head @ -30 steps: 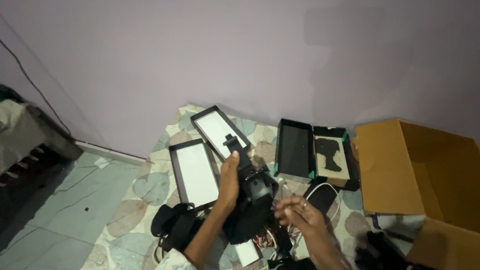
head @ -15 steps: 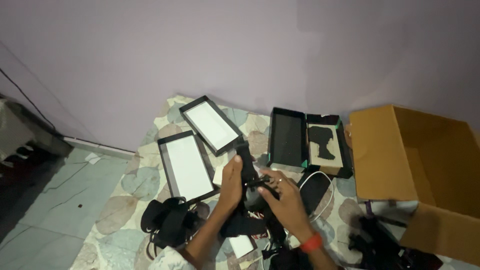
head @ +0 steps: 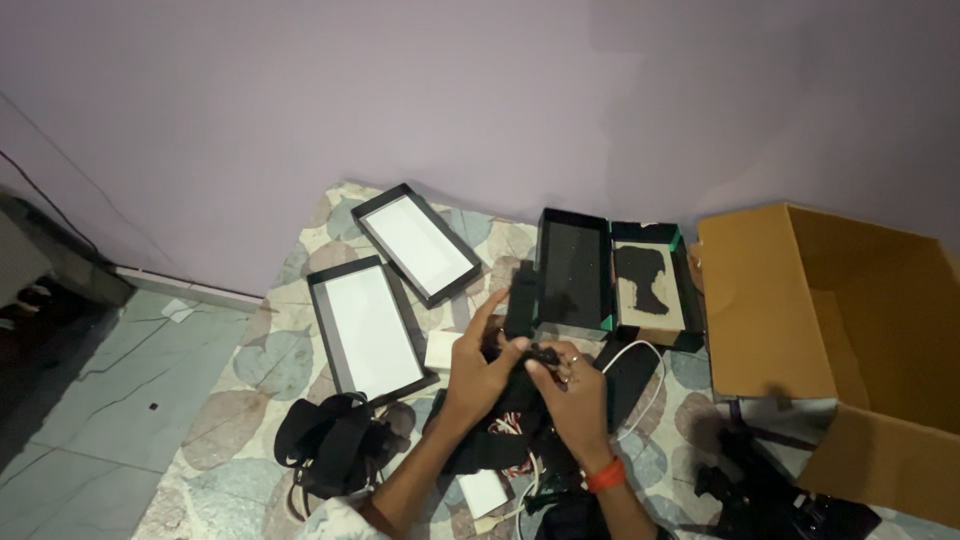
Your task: The person assembles a black camera mount by attaching a small black component to a larger base. They then place the assembled unit into a cardboard box and proceed to handle a black fabric pouch, manipulating its opening.
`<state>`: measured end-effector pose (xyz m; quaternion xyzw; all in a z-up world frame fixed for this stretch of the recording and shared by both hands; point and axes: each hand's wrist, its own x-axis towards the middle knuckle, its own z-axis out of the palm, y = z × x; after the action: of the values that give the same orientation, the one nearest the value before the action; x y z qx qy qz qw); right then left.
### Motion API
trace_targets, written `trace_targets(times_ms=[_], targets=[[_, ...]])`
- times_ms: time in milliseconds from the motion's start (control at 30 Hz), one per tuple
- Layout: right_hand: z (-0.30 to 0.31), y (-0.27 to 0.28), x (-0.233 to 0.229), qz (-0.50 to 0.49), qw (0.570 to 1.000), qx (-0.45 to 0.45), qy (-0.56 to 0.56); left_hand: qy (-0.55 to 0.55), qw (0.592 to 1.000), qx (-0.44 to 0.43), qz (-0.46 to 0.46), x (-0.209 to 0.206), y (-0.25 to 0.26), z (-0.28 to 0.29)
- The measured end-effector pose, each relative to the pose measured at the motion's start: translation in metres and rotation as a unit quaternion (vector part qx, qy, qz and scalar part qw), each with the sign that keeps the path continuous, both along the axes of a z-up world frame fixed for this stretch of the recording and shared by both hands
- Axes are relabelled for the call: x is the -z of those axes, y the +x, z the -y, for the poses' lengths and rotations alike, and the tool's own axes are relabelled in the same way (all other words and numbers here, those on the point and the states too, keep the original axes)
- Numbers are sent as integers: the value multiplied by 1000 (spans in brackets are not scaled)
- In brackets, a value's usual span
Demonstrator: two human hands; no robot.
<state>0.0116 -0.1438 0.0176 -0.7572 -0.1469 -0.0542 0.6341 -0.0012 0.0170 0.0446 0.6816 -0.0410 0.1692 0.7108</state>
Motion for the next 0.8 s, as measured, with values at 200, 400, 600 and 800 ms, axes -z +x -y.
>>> trace_targets(times_ms=[200,400,600,800], targets=[[2,-7,-13,63,994,34,-80,-42,999,17,28,6,1,0],[13,-3,1,79,984,21,-158,-4,1000,-26,11,17,2,4],[15,1,7,151,970,18,-192,113,987,-69,92,3,-15,1],[18,2,18,110,976,9,-188,212,972,-35,95,-17,-31,-9]])
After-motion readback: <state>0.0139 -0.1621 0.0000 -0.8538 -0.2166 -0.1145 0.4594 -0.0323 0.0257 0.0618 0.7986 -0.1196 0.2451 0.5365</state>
